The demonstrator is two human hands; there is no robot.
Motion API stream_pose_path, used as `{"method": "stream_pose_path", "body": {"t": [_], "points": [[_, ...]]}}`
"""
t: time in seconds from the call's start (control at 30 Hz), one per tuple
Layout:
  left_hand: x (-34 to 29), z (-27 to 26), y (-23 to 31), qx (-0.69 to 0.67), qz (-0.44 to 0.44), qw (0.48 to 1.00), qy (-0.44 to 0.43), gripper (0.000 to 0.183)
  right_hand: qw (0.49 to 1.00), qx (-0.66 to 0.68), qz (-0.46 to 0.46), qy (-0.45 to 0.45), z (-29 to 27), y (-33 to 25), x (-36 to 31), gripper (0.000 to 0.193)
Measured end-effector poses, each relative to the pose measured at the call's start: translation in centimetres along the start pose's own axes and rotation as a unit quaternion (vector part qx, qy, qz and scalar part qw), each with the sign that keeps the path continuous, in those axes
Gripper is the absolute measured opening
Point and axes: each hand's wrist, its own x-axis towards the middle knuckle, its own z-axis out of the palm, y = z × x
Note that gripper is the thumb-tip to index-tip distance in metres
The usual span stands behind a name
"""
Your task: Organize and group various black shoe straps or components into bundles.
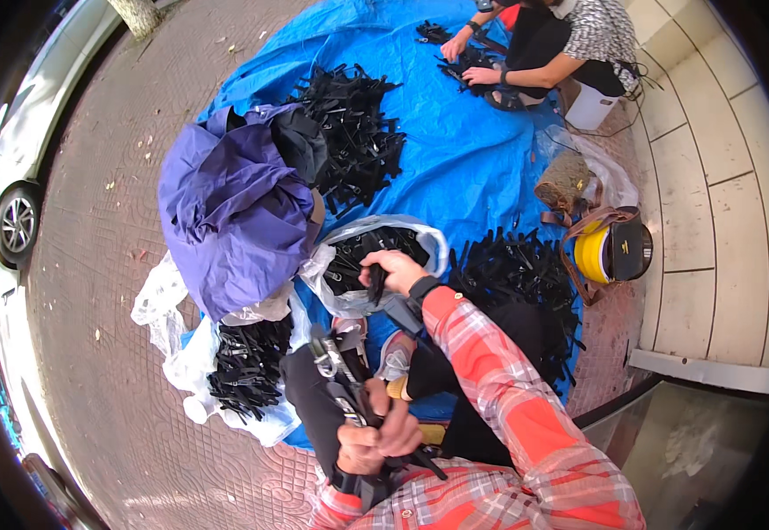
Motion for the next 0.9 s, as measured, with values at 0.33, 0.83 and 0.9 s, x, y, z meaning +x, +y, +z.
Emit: {"method": "stream_pose_path", "body": {"t": [0.33, 0.83, 0.9], "points": [[1.0, 0.5, 1.8, 0.004, -0.036, 0.999, 0.019, 0.03, 0.739, -0.593, -0.14, 0.286, -1.5, 0.4, 5.1, 0.094], [2.3, -1.6, -5.6, 0.277, -0.168, 0.931, 0.17, 0.046, 0.951, -0.216, -0.22, -0.01, -2.4, 0.0, -26.8, 0.024], [2.6, -2.1, -7.7, 0.313, -0.236, 0.901, 0.183, 0.045, 0.974, -0.048, -0.222, -0.008, -3.9, 0.1, -33.0, 0.037]]}}
